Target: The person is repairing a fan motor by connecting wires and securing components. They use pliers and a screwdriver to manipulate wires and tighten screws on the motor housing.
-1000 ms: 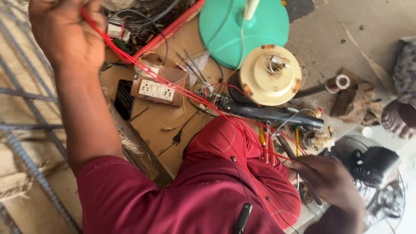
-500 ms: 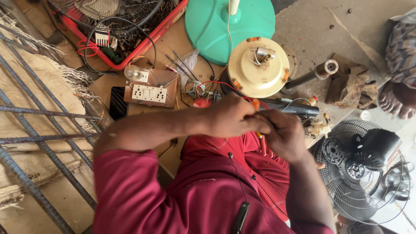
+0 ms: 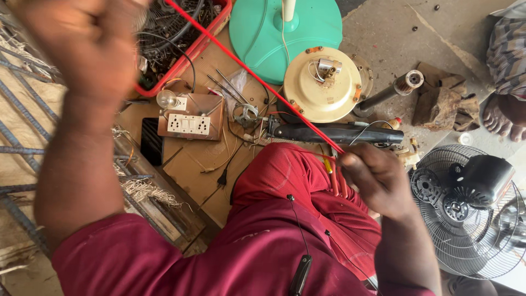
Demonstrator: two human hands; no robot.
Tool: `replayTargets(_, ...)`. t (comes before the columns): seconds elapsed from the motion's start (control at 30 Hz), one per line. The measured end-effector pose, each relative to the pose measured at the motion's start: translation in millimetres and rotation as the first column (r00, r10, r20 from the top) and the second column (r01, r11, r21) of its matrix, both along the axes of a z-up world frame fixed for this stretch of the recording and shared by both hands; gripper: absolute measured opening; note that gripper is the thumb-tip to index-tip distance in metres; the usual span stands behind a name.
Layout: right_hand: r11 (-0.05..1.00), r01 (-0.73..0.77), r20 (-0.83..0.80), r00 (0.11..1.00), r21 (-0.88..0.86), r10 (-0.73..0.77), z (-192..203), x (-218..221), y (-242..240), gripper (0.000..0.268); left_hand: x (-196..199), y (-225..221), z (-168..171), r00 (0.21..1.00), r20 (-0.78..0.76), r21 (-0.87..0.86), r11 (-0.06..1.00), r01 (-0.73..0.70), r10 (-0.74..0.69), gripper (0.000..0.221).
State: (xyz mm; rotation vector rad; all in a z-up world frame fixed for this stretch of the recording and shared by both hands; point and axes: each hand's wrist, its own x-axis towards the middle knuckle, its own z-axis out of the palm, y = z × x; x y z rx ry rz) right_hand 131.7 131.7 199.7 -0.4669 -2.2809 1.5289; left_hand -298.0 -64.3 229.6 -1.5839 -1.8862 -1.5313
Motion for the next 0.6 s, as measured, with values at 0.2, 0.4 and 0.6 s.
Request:
replayTargets(0.2, 0.991, 0.128, 0.218, 0.969, -0.035, -0.117, 5.5, 69.4, 18.3, 0.013, -66.9, -49.8, -52.8, 0.933, 0.171, -0.019, 0.948, -0.319, 0.317, 0.026)
replayTargets(0.4, 0.956, 0.128, 0.241, 0.951, 0.266, -0.194, -7.0, 192.8, 48.0, 0.018, -103.6, -53.5, -89.5, 0.842, 0.269, -0.018, 0.877, -0.48, 0.466, 0.026)
replayTargets(0.6, 0.883, 0.458, 0.844, 0.43, 0.103, -0.321, -74.6, 341.4, 88.5, 0.025, -98.8, -83.8, -143.1, 0.692, 0.322, 0.022, 0.726, -0.687, 0.646, 0.03)
